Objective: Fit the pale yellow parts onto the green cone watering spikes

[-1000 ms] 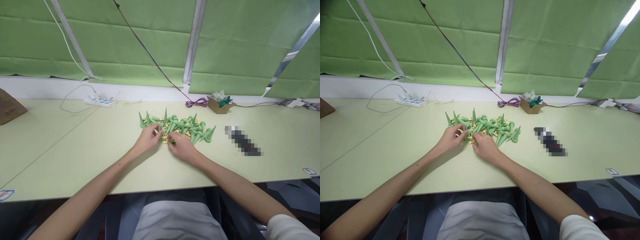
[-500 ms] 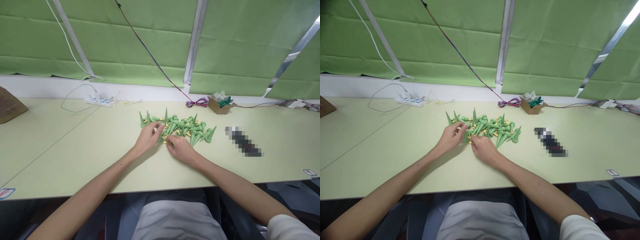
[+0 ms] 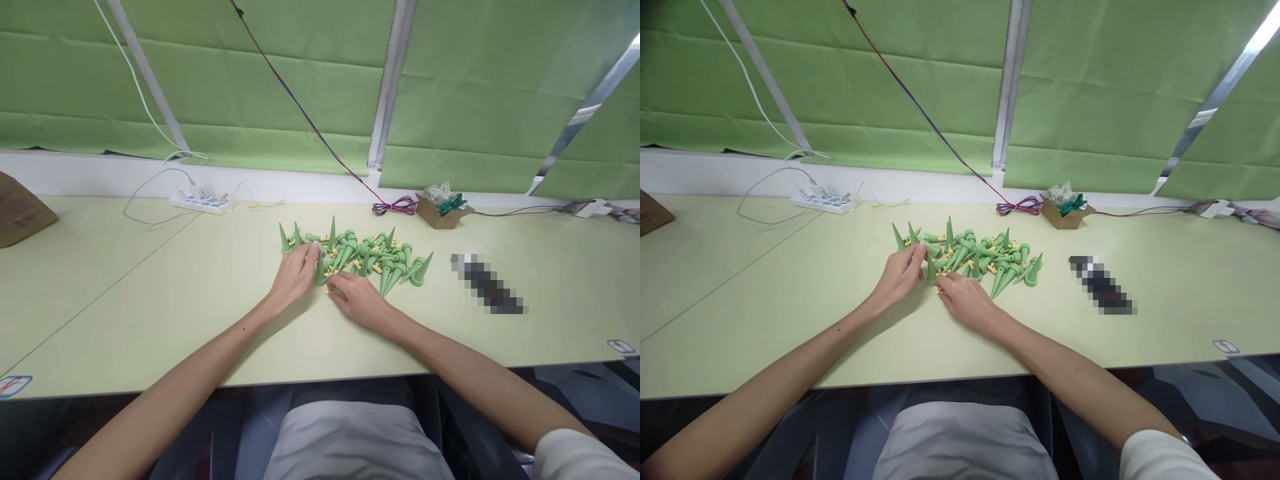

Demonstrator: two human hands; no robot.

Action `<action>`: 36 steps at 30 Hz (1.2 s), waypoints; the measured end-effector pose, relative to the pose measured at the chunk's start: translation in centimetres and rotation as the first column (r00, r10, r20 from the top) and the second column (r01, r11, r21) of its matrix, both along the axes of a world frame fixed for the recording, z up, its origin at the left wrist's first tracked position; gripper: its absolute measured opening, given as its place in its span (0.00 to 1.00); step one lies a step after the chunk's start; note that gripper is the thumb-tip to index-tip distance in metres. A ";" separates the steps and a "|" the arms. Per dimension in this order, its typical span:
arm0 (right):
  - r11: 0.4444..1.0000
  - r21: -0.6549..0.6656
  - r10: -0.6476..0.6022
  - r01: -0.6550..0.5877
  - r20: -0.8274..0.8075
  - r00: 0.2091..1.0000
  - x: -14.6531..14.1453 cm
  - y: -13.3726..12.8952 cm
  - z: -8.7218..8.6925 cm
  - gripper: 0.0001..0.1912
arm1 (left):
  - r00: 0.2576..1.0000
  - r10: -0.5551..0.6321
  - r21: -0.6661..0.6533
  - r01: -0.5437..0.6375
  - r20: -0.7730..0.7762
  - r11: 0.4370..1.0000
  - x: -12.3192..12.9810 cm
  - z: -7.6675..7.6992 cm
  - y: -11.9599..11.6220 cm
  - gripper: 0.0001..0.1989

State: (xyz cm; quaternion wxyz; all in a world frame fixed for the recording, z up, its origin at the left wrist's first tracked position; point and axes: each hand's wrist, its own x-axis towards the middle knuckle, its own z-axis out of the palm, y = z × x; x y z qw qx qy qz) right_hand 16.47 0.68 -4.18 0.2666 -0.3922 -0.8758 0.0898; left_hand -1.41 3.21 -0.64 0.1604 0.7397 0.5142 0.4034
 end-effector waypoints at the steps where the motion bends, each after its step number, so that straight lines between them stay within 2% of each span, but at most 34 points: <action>1: 1.000 -0.004 0.017 -0.017 0.000 1.000 0.0 0.0 0.1 0.06 | 1.000 -0.001 0.007 0.001 0.000 1.000 0.0 0.0 0.0 0.25; 7: 0.997 -0.013 0.074 -0.074 0.022 0.997 0.0 -0.2 0.2 0.10 | 1.000 -0.006 0.038 0.005 0.025 0.999 0.0 0.0 0.1 0.24; 14: 0.996 0.004 0.086 -0.086 0.025 0.996 0.1 -0.3 -0.1 0.11 | 0.982 0.046 0.132 -0.070 0.181 0.989 -0.1 0.4 -0.2 0.18; 18: 0.997 -0.002 0.082 -0.082 -0.048 0.995 0.0 -0.3 -0.1 0.09 | 0.959 0.027 0.200 -0.086 0.281 0.976 0.0 0.6 -0.4 0.14; 21: 0.999 0.012 0.053 -0.052 -0.164 0.985 0.0 -0.2 0.3 0.09 | 0.951 -0.044 0.288 -0.048 0.307 0.957 0.1 0.6 -0.7 0.12; 23: 1.000 0.025 0.025 -0.019 -0.252 0.967 0.0 -0.3 0.7 0.08 | 0.957 -0.122 0.365 0.018 0.263 0.931 0.2 0.6 -0.9 0.12; 26: 0.999 0.038 -0.013 0.028 -0.349 0.937 0.0 -0.4 1.2 0.06 | 0.965 -0.242 0.466 0.168 0.104 0.869 0.4 0.5 -1.2 0.13; 29: 0.998 0.043 -0.032 0.053 -0.395 0.918 0.1 -0.5 1.5 0.06 | 0.945 -0.322 0.473 0.306 -0.050 0.826 0.6 0.1 -1.4 0.13; 32: 0.998 0.040 -0.029 0.050 -0.412 0.911 0.2 -0.5 1.5 0.08 | 0.923 -0.356 0.372 0.384 -0.145 0.845 0.6 -0.3 -1.3 0.11; 36: 0.998 0.046 -0.024 0.046 -0.399 0.916 0.3 -0.3 1.4 0.10 | 0.917 -0.343 0.252 0.388 -0.204 0.886 0.3 -0.5 -1.2 0.12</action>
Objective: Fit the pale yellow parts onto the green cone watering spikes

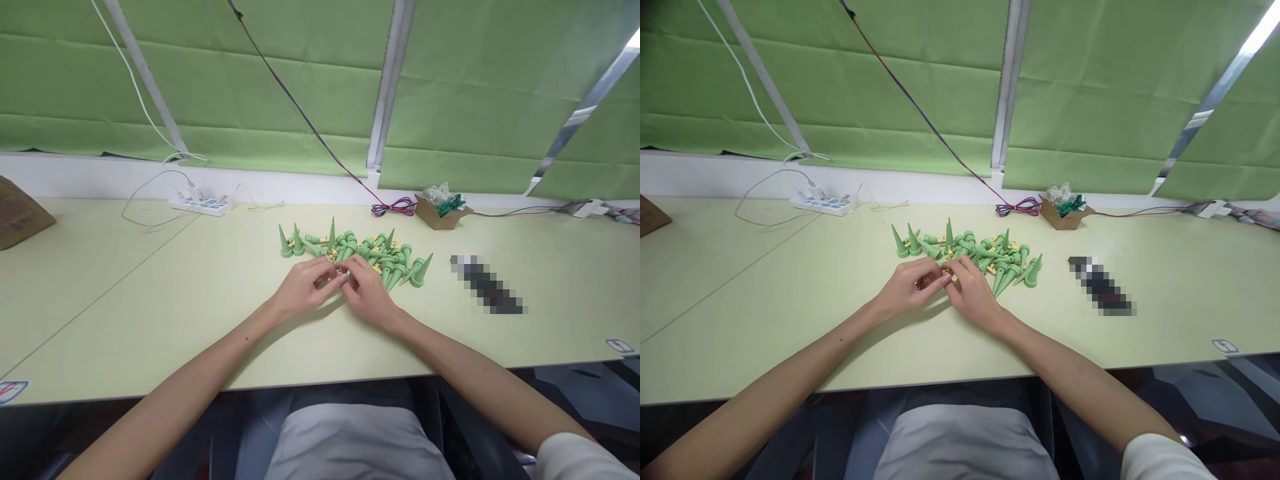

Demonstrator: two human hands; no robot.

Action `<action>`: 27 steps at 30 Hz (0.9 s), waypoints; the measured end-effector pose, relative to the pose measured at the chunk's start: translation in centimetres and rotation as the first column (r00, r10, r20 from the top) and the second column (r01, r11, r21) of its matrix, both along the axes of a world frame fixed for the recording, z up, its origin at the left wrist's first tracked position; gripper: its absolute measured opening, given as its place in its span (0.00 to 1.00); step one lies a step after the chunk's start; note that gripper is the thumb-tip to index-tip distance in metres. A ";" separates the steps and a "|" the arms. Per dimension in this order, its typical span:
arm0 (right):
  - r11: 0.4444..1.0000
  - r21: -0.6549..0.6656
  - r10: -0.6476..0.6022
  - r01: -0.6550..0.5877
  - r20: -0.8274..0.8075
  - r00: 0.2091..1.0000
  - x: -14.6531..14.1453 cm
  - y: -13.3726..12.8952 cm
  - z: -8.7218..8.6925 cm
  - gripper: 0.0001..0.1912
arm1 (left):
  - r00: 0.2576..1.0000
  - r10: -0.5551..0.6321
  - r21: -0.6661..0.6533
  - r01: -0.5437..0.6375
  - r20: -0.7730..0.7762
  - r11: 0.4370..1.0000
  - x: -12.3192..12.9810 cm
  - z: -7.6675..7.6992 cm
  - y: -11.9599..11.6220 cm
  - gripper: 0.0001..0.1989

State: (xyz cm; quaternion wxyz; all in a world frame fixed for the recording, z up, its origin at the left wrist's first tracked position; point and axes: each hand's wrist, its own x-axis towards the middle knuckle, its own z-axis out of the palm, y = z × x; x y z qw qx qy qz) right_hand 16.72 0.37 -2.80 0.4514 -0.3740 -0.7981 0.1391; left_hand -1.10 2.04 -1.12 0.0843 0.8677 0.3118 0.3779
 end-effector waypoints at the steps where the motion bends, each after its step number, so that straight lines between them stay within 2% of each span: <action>1: 1.000 0.006 0.000 0.000 0.005 1.000 0.0 0.0 0.0 0.10 | 1.000 0.011 -0.011 -0.011 -0.010 1.000 0.0 0.1 0.0 0.13; 7: 0.999 0.031 -0.024 0.023 0.016 1.000 0.0 0.3 -0.3 0.10 | 0.999 0.051 -0.021 -0.051 0.000 0.998 0.0 0.5 -0.1 0.15; 11: 1.000 -0.011 -0.025 0.026 0.020 0.999 0.0 0.3 -0.5 0.10 | 0.998 0.067 -0.030 -0.066 0.017 0.997 0.2 0.5 -0.1 0.16; 16: 1.000 0.020 -0.017 0.016 0.017 1.000 -0.1 0.2 -0.6 0.10 | 0.996 0.084 -0.025 -0.084 0.012 0.996 0.1 0.3 0.0 0.15; 27: 0.998 0.049 -0.029 0.030 -0.016 0.999 0.0 0.3 -0.6 0.07 | 0.997 0.074 -0.070 -0.074 -0.004 0.995 0.1 0.5 -0.1 0.16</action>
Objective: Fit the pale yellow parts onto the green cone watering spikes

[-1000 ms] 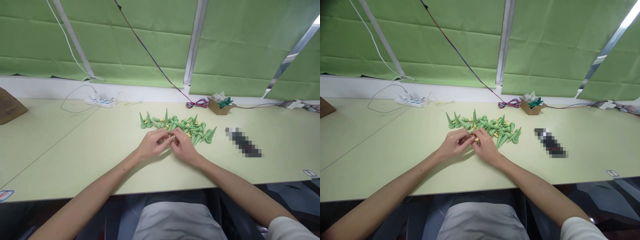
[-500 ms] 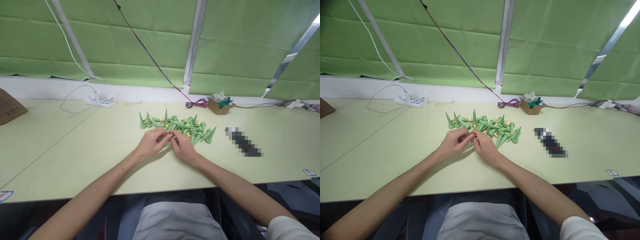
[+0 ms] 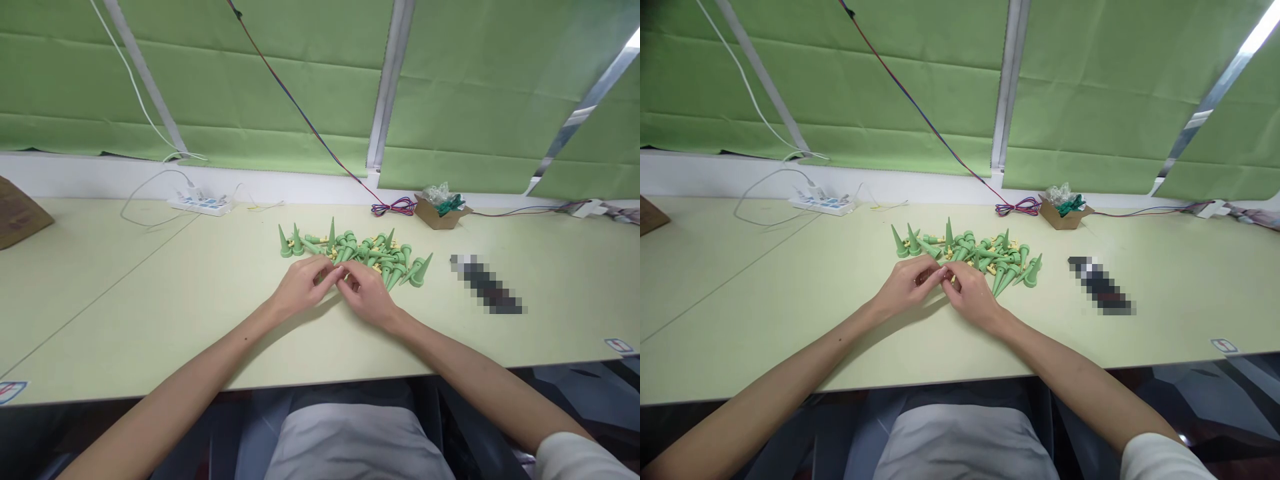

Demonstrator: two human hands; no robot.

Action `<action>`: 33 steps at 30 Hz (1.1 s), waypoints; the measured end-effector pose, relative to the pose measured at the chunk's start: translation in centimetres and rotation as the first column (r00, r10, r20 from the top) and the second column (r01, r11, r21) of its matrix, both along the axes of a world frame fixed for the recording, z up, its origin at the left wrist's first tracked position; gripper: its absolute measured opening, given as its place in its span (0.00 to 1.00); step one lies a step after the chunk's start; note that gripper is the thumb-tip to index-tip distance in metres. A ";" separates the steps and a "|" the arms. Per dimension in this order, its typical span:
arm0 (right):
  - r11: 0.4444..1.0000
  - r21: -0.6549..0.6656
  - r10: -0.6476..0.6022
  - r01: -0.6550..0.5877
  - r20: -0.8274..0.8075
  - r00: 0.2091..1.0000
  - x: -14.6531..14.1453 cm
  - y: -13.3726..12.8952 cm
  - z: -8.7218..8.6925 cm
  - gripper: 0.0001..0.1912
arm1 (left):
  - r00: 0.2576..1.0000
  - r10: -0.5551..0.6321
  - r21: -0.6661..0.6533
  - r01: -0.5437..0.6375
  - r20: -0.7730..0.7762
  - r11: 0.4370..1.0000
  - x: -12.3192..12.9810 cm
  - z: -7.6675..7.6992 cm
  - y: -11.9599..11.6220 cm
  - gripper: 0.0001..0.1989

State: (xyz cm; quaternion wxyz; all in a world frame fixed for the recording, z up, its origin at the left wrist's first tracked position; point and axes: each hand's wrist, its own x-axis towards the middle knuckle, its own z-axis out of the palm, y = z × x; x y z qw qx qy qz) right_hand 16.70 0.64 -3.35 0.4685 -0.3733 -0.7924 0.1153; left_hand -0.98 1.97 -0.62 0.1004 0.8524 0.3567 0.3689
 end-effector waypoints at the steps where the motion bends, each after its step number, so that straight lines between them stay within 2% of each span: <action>1: 1.000 0.001 0.006 -0.006 -0.004 1.000 0.0 0.0 0.0 0.06 | 1.000 0.002 0.003 -0.002 0.001 1.000 0.0 0.0 0.0 0.16; 7: 1.000 -0.031 -0.001 0.000 -0.021 1.000 0.0 0.0 0.3 0.08 | 0.999 0.030 0.048 -0.031 0.027 0.998 0.0 -0.3 0.3 0.15; 16: 0.996 -0.090 -0.029 0.022 -0.072 0.997 -0.1 -0.2 0.6 0.10 | 0.996 0.064 0.015 -0.065 0.055 0.998 0.1 -0.2 0.3 0.13; 28: 0.996 -0.075 -0.053 0.046 -0.098 0.994 -0.1 -0.1 0.6 0.09 | 0.992 0.106 0.009 -0.106 0.073 0.994 0.1 -0.2 0.4 0.14; 33: 0.994 -0.084 -0.076 0.067 -0.106 0.991 0.0 -0.1 0.7 0.10 | 0.964 0.192 -0.035 -0.189 0.184 0.981 -0.1 0.2 0.5 0.15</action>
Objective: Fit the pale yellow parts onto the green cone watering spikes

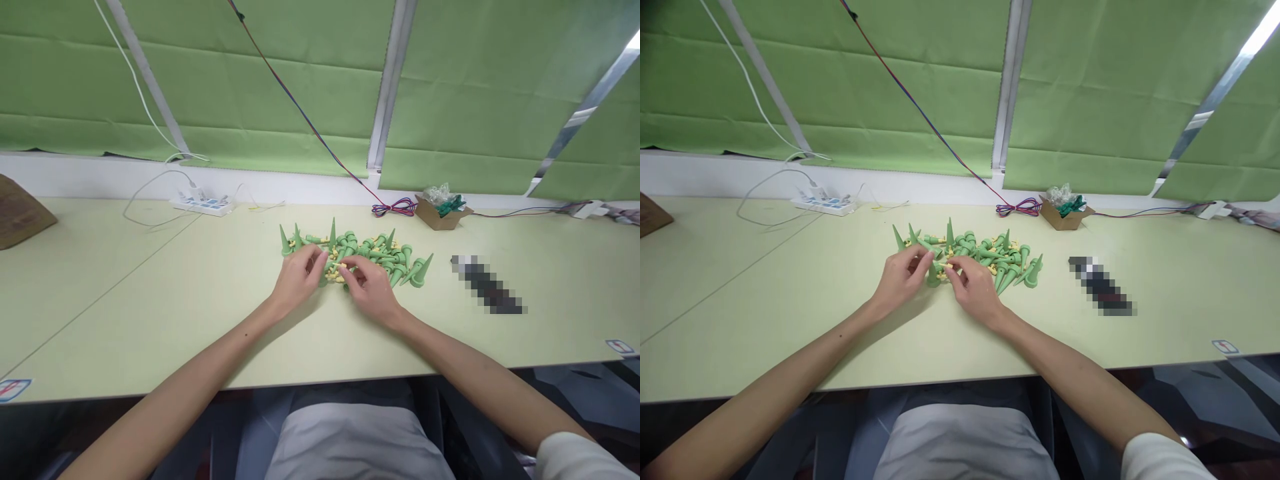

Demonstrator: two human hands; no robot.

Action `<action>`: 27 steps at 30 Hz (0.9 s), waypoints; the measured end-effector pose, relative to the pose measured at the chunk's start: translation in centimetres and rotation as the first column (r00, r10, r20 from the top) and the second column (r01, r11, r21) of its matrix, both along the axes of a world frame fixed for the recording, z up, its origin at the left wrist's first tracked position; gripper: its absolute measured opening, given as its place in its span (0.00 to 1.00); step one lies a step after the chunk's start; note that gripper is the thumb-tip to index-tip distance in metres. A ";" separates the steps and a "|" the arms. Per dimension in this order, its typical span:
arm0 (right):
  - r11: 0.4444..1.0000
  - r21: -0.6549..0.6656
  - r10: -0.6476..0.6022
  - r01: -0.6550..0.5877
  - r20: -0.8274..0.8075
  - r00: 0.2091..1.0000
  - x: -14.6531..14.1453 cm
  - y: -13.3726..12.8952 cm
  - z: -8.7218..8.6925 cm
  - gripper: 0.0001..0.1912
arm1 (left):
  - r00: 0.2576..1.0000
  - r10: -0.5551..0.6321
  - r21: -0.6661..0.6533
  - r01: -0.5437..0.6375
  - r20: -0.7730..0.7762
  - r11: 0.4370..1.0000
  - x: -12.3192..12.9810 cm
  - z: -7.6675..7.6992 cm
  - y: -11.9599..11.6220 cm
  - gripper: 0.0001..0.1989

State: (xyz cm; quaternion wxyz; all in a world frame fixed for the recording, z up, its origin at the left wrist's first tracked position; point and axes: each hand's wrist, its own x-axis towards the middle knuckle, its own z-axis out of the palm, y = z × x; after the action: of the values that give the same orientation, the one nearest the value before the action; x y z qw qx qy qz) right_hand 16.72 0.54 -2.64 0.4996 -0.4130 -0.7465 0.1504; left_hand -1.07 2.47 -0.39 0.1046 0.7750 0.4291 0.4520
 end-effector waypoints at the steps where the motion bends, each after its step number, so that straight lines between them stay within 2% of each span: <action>1: 1.000 -0.001 -0.004 0.004 -0.005 1.000 0.1 0.0 0.0 0.10 | 0.999 0.022 -0.016 -0.022 0.037 1.000 -0.1 0.2 0.0 0.15; 4: 1.000 -0.002 -0.027 0.027 -0.023 0.999 0.3 0.2 0.1 0.10 | 0.991 0.069 -0.077 -0.061 0.113 0.995 -0.2 0.5 0.1 0.14; 6: 0.999 -0.006 -0.041 0.041 -0.027 0.999 0.4 0.4 0.1 0.10 | 0.991 0.083 -0.112 -0.071 0.108 0.991 -0.3 0.6 0.2 0.13; 10: 0.998 -0.018 -0.063 0.063 -0.018 0.998 0.5 0.5 0.1 0.10 | 0.999 0.042 -0.165 -0.044 -0.014 0.985 -0.4 0.0 0.5 0.15; 16: 0.996 -0.053 -0.071 0.070 -0.019 0.997 0.5 0.5 0.2 0.09 | 0.987 -0.023 -0.201 -0.009 -0.156 0.980 -0.3 -0.8 0.8 0.13; 22: 0.996 -0.060 -0.062 0.062 -0.007 0.998 0.5 0.5 0.3 0.08 | 0.978 -0.053 -0.217 0.008 -0.202 0.976 -0.3 -1.0 0.8 0.10; 27: 0.996 -0.071 -0.058 0.058 0.001 0.998 0.5 0.5 0.2 0.08 | 0.971 -0.059 -0.180 0.018 -0.230 0.984 -0.3 -1.3 0.7 0.12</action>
State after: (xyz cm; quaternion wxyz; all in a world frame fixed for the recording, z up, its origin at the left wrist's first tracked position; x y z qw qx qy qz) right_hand 17.25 1.06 -2.40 0.4891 -0.4521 -0.7280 0.1625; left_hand -1.32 3.19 -1.68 0.1302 0.8188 0.4617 0.3154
